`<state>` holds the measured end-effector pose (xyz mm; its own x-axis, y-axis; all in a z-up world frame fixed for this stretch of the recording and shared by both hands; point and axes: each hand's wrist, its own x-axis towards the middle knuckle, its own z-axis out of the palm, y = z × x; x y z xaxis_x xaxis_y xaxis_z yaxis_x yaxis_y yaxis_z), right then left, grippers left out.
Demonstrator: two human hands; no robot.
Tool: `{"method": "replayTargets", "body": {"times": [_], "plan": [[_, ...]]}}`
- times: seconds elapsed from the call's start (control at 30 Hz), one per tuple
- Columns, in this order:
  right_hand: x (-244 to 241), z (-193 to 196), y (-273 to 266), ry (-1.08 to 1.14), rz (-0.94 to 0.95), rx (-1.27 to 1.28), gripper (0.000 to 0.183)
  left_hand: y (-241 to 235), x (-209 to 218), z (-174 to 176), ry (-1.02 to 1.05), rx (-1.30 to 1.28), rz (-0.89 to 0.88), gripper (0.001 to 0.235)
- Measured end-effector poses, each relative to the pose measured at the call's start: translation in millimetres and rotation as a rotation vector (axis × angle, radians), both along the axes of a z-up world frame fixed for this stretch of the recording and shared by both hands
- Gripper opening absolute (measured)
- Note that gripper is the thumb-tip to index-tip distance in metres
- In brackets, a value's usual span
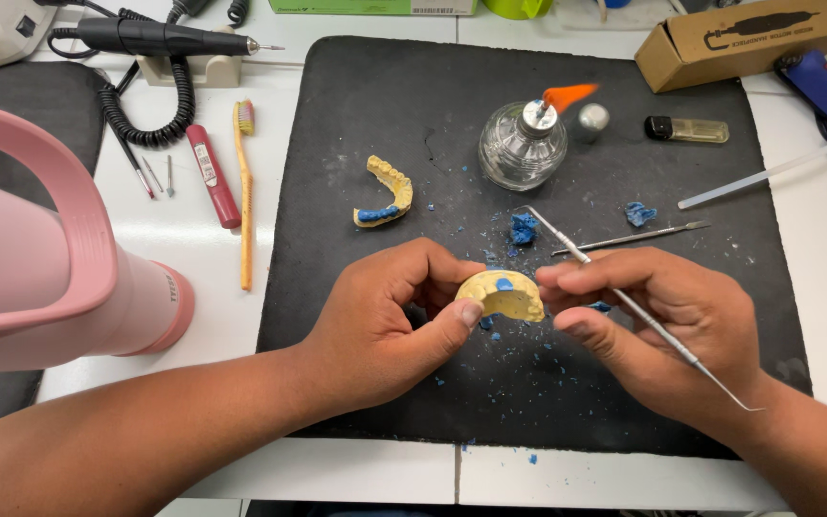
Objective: The person applies blue wax to a yellow dental cast using a metal spatula. They repeatedly heat the spatula in a flame and press the softened wax into the indentations of the cast.
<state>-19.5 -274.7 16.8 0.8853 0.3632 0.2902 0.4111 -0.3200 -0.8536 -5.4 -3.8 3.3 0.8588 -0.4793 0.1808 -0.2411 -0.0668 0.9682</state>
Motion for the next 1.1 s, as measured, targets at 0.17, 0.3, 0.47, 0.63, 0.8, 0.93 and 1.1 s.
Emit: {"method": "replayTargets", "body": {"times": [0.17, 0.3, 0.47, 0.63, 0.8, 0.93, 1.1], "plan": [[-3, -5, 2, 0.143, 0.008, 0.102, 0.019, -1, -6, -2, 0.089, -0.06, -0.051, 0.025], [0, -6, 1, 0.07, 0.065, 0.171, 0.02, -2, -3, -5, 0.12, -0.14, -0.08, 0.027], [2, -9, 0, 0.005, 0.114, 0.176, 0.02, -2, -1, -7, 0.164, -0.223, -0.143, 0.034], [4, -12, 0, -0.077, 0.166, 0.158, 0.015, -3, 1, -4, 0.238, -0.27, -0.236, 0.048], [4, -11, 2, -0.141, 0.145, 0.14, 0.016, -3, 1, -1, 0.228, -0.173, -0.253, 0.068], [4, -11, 8, -0.192, 0.139, 0.156, 0.02, -3, 1, 0, 0.172, -0.155, -0.281, 0.072], [2, -10, 11, -0.272, 0.108, 0.067, 0.022, -4, -1, 0, 0.117, -0.119, -0.22, 0.067]]}}
